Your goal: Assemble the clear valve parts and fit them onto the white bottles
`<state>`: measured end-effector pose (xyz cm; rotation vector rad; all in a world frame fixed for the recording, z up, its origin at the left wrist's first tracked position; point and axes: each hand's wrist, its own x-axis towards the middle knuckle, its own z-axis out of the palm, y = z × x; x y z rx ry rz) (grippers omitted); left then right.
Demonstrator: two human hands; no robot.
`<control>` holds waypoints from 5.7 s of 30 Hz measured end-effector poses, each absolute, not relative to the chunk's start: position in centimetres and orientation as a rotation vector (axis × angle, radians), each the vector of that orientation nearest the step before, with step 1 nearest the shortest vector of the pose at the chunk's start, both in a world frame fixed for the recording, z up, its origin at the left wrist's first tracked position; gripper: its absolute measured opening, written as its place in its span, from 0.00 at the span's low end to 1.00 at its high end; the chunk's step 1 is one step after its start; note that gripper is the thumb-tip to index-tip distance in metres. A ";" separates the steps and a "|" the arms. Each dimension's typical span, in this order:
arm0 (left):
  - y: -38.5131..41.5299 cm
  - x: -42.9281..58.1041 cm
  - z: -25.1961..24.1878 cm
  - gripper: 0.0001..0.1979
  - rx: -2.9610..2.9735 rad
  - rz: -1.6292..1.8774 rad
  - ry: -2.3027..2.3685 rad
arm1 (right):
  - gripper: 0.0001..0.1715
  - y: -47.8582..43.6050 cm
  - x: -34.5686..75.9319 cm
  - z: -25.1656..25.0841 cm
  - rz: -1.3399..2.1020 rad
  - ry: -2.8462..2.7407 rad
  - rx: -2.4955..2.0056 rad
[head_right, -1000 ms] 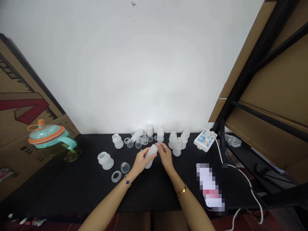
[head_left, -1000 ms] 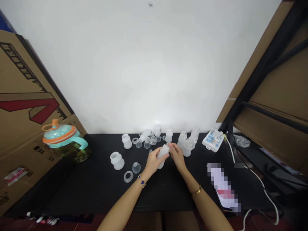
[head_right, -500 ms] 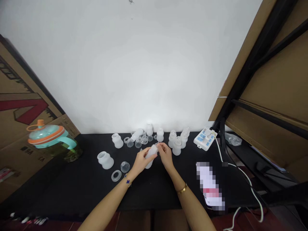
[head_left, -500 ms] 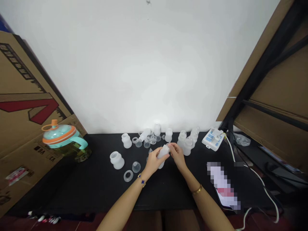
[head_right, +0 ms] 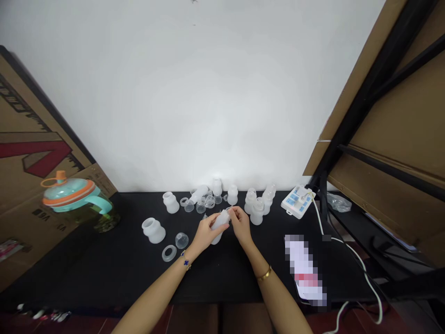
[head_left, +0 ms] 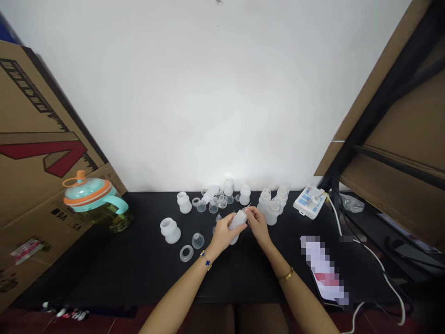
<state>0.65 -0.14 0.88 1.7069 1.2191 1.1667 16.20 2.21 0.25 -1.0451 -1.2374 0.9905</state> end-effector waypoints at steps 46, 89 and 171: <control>-0.1 -0.1 1.7 0.24 1.467 1.392 1.328 | 0.25 2.0 15.6 0.2 1.169 -1.287 -1.029; 0.1 -4.8 5.6 0.23 1.793 0.693 2.440 | 0.16 1.7 15.6 0.3 0.761 -1.505 -1.254; 0.8 -4.5 4.2 0.20 1.815 1.229 1.898 | 0.25 1.5 15.3 0.1 0.732 -1.471 -1.312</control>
